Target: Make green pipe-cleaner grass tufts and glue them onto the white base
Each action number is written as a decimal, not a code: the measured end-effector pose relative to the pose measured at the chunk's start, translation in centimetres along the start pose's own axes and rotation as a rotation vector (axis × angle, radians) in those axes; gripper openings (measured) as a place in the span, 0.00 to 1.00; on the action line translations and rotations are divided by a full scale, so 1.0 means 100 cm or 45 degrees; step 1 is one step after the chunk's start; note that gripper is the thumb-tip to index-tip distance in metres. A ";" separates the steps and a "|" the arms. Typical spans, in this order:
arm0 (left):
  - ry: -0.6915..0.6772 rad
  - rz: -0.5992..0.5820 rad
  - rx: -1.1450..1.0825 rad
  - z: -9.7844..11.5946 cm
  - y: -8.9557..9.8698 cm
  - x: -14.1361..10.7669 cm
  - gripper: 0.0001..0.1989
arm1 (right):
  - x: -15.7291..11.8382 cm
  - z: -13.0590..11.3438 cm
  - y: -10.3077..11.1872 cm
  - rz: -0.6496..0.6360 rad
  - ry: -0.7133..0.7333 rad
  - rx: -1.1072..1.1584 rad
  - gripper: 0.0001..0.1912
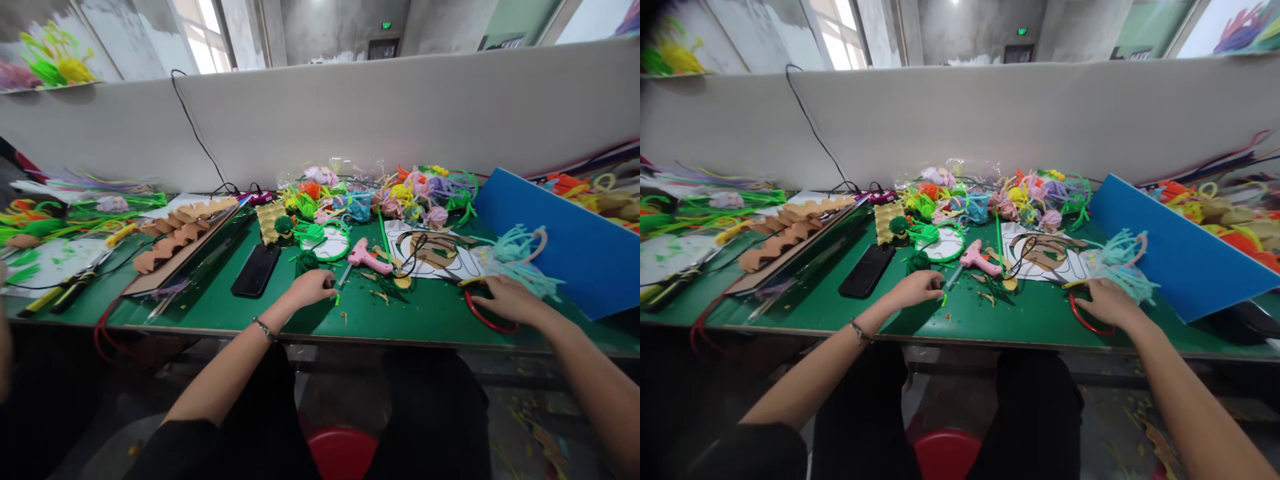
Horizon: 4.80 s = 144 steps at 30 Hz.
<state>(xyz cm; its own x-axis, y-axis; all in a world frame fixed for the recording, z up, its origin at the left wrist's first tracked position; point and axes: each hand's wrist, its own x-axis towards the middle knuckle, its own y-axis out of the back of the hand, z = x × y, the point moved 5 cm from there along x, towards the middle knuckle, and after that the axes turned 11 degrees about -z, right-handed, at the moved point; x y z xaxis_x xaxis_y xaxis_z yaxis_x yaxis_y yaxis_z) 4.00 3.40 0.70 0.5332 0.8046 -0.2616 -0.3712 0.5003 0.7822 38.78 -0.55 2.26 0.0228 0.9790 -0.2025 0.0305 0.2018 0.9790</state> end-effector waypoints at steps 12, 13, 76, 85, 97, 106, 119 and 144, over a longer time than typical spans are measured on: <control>0.147 0.053 0.143 0.006 -0.009 0.015 0.13 | -0.006 -0.152 0.045 0.178 0.162 -0.185 0.15; 0.153 0.054 0.144 0.006 -0.008 0.014 0.15 | 0.003 -0.166 0.041 0.145 0.218 -0.171 0.16; -0.623 -0.459 -1.981 0.100 -0.013 -0.056 0.21 | -0.014 -0.208 0.076 0.793 0.400 0.269 0.18; -0.235 -0.084 -1.128 0.025 -0.019 -0.071 0.13 | 0.003 -0.193 0.069 0.614 0.459 0.933 0.08; 0.070 0.368 -0.068 -0.046 0.023 -0.011 0.37 | 0.029 -0.184 0.048 0.239 0.371 1.337 0.15; -0.014 0.449 -0.204 -0.048 0.034 0.017 0.30 | 0.051 -0.176 0.041 0.161 0.321 1.502 0.19; -0.416 0.477 -1.603 -0.028 0.037 0.009 0.17 | 0.048 -0.172 0.037 0.127 0.327 1.672 0.20; -0.808 0.653 -2.134 -0.032 0.028 -0.006 0.22 | 0.013 -0.204 0.037 -0.054 0.782 1.362 0.19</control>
<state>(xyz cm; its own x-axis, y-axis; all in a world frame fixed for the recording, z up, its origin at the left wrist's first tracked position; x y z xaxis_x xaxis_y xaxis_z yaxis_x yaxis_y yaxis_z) 0.22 5.35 1.18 0.1628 0.9327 0.3217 -0.6243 0.3499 -0.6984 18.58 2.05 6.09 -0.4625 0.8816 0.0943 0.8284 0.3918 0.4003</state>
